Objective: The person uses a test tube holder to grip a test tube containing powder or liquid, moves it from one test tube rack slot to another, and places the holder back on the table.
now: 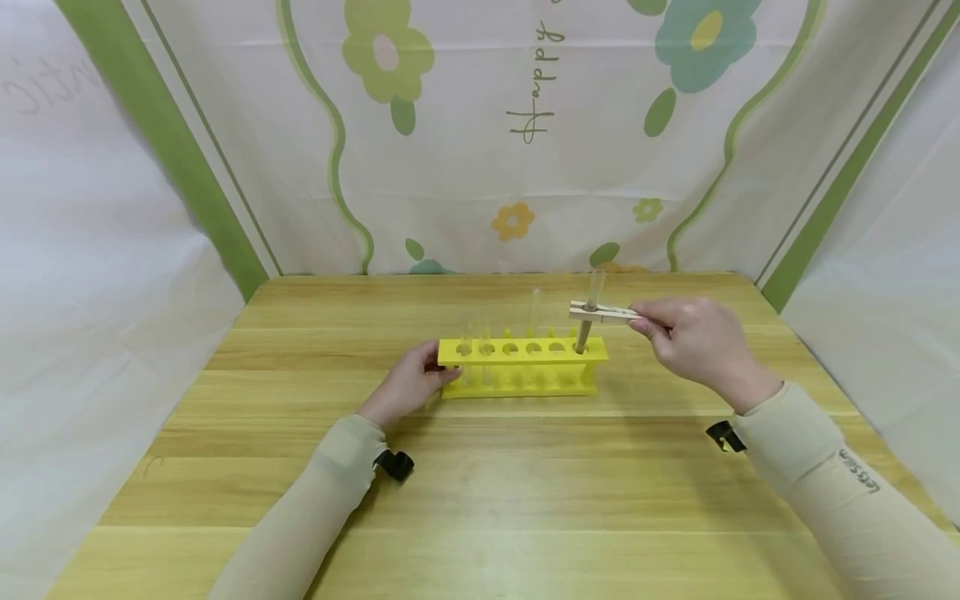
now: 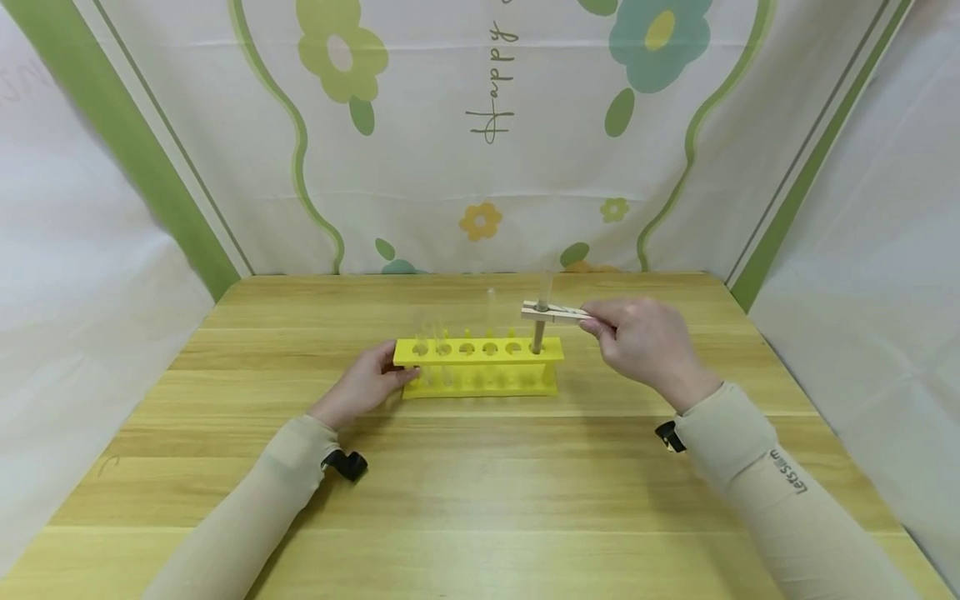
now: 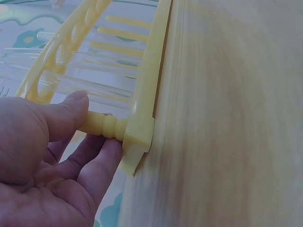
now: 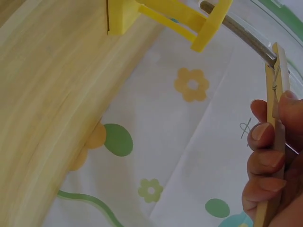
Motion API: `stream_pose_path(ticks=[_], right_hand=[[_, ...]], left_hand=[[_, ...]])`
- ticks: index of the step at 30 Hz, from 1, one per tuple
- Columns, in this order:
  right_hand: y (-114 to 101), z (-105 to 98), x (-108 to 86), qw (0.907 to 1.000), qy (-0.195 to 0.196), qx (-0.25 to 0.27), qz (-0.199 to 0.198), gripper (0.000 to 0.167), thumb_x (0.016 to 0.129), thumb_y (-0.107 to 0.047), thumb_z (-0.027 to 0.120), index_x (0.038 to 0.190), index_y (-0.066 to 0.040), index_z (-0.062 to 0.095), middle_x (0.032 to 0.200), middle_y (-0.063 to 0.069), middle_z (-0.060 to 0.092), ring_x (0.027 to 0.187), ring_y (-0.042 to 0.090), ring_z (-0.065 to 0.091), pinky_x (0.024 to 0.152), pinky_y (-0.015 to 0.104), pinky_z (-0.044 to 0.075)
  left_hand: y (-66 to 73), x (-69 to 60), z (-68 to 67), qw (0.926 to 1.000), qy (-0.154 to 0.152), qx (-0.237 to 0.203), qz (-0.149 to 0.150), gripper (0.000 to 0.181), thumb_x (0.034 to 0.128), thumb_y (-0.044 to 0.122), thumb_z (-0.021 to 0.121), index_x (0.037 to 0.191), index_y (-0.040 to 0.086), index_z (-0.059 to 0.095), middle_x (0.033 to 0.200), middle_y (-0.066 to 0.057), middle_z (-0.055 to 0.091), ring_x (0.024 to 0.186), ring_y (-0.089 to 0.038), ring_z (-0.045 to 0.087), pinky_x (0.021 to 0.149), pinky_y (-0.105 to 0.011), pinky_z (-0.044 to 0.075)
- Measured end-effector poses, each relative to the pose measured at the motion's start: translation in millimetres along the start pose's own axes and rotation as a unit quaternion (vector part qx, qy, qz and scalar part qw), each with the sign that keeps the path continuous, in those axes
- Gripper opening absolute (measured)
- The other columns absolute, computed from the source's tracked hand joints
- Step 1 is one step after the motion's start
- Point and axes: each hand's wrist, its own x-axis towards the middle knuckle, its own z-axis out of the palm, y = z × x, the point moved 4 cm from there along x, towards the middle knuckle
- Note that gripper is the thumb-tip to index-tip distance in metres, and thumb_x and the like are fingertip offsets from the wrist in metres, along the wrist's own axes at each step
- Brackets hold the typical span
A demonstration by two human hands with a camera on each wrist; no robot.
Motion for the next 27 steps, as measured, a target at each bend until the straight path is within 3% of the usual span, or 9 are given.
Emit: stream_pose_path(ticks=[10,27], right_hand=[[-0.3,8.8,-6.2,0.9999,0.000,0.002,-0.012,0.020,0.083,-0.009,0.077,0.102,-0.002,0.077,0.084,0.010,0.074,0.052,0.010,0.053,0.048,0.033,0.043],[1.1,24.1,-17.7,1.0000,-0.006,0.007,0.003,0.020,0.082,-0.010,0.078,0.101,-0.003,0.077,0.085,0.010,0.075,0.052,0.012,0.057,0.045,0.032,0.042]], left_hand=[[0.2,0.5,0.0,1.0000,0.000,0.001,-0.005,0.028,0.0962,0.021,0.068,0.123,0.017,0.061,0.118,0.000,0.064,0.107,-0.020,0.059,0.089,-0.038,0.049],[-0.9,1.5,0.7,0.9999,0.006,0.003,-0.011,0.027,0.0957,0.021,0.068,0.122,0.018,0.062,0.116,0.001,0.064,0.105,-0.019,0.060,0.088,-0.038,0.050]])
